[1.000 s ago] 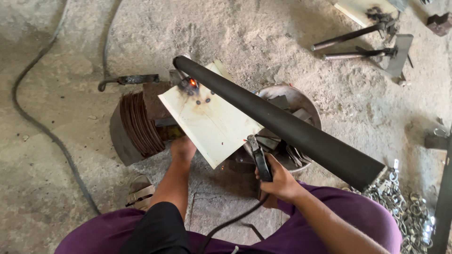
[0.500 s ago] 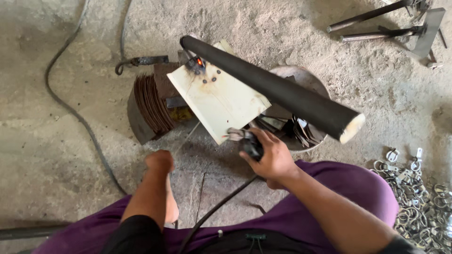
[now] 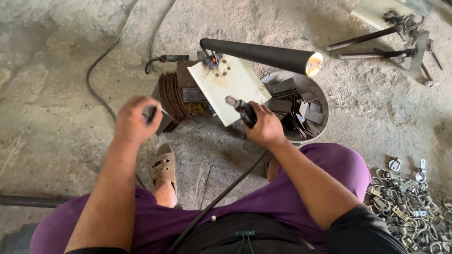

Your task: The person welds a metal pipe to a metal plate using a welding torch. They repeatedly reposition the pipe and plate, apply welds at multiple points, and adjust the workpiece orientation throughout the process.

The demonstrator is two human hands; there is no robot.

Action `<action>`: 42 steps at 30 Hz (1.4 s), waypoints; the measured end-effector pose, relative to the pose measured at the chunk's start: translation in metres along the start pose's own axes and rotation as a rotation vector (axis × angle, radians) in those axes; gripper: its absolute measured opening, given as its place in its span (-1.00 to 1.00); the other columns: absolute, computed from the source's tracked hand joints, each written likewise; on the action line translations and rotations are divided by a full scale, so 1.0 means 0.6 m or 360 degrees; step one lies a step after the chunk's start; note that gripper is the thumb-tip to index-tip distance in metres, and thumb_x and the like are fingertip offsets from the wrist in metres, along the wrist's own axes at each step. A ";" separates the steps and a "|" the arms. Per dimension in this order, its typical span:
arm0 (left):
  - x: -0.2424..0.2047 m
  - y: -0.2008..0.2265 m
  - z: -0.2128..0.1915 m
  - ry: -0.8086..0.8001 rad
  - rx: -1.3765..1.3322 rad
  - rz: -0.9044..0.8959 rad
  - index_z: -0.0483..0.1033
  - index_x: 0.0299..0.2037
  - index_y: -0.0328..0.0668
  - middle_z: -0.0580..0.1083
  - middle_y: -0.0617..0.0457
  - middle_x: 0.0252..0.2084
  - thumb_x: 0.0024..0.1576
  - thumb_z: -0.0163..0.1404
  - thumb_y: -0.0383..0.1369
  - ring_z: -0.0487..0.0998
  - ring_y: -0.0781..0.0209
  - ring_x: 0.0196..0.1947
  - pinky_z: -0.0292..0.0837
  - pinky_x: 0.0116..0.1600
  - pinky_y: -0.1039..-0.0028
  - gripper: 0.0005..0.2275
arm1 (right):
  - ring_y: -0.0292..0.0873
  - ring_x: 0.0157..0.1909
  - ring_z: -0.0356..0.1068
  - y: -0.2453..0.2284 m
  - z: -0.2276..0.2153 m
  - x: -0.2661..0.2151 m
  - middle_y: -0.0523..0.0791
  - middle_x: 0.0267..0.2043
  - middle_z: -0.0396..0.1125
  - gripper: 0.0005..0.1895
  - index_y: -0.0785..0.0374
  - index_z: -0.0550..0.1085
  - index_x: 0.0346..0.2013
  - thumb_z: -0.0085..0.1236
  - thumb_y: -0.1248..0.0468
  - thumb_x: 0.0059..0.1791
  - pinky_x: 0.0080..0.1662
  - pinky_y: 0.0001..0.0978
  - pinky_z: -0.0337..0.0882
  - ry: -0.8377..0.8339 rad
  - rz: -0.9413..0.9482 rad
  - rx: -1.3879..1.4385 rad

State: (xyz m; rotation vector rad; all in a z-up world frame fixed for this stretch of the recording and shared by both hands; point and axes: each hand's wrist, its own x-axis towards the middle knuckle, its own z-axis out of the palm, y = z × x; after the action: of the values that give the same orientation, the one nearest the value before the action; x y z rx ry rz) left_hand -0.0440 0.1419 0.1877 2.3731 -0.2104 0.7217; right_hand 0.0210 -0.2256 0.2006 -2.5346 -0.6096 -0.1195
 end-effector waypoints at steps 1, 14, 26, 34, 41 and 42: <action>0.007 0.022 -0.013 0.0237 -0.0169 0.0208 0.49 -0.14 -0.18 0.56 -0.12 -0.14 0.23 0.08 -0.40 0.63 -0.07 -0.14 0.56 -0.04 0.27 -0.92 | 0.19 -0.03 0.49 0.001 -0.001 -0.001 0.14 -0.03 0.45 -0.38 0.28 0.38 0.15 0.34 0.16 -0.14 0.02 -0.06 0.48 0.0062 0.0008 0.0111; -0.088 0.140 0.068 -0.0705 -0.0408 -0.1364 0.54 -0.14 -0.09 0.52 -0.08 -0.42 0.34 -0.05 -0.15 0.52 0.07 -0.49 0.42 -0.38 0.23 -0.78 | 0.09 0.03 0.51 0.026 -0.033 -0.032 0.16 -0.02 0.46 -0.25 0.37 0.35 0.23 0.35 0.10 -0.17 0.09 -0.19 0.45 -0.0049 0.0280 0.0219; -0.058 0.199 0.132 0.0009 -0.0171 -0.0160 0.56 -0.10 -0.24 0.59 -0.19 -0.25 0.21 0.08 -0.36 0.63 -0.17 -0.33 0.52 -0.25 0.19 -0.85 | 0.10 -0.01 0.53 0.022 -0.020 -0.046 0.18 -0.06 0.48 -0.36 0.37 0.44 0.15 0.32 0.17 -0.17 0.04 -0.21 0.46 -0.0059 0.0130 0.0475; -0.060 0.206 0.136 -0.0104 -0.0182 -0.0126 0.58 -0.04 -0.23 0.60 -0.17 -0.25 0.14 0.08 -0.44 0.65 -0.12 -0.35 0.56 -0.26 0.23 -0.80 | 0.16 0.04 0.51 0.034 -0.002 -0.047 0.23 -0.02 0.46 -0.37 0.45 0.45 0.13 0.32 0.17 -0.16 0.07 -0.20 0.45 -0.0024 0.0025 0.0494; -0.062 0.196 0.143 -0.0411 -0.0103 -0.0248 0.57 0.05 -0.19 0.61 -0.09 -0.17 0.14 0.04 -0.45 0.66 0.00 -0.43 0.59 -0.31 0.29 -0.73 | 0.04 -0.02 0.51 0.050 0.005 -0.044 0.15 -0.07 0.47 -0.32 0.46 0.42 0.15 0.35 0.16 -0.17 0.07 -0.22 0.42 -0.0157 0.0151 0.0482; -0.061 0.197 0.144 -0.0373 -0.0065 -0.0222 0.58 0.03 -0.18 0.61 -0.09 -0.17 0.13 0.05 -0.45 0.65 -0.02 -0.42 0.58 -0.31 0.27 -0.74 | 0.00 -0.06 0.49 0.055 0.007 -0.042 0.11 -0.11 0.48 -0.31 0.47 0.41 0.16 0.36 0.16 -0.17 0.05 -0.23 0.42 -0.0203 0.0163 0.0554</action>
State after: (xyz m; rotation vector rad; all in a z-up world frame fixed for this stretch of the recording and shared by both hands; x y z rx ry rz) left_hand -0.0739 -0.0055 0.1751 2.4027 -0.1548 0.3707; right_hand 0.0131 -0.2584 0.1766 -2.2396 -0.4982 0.1724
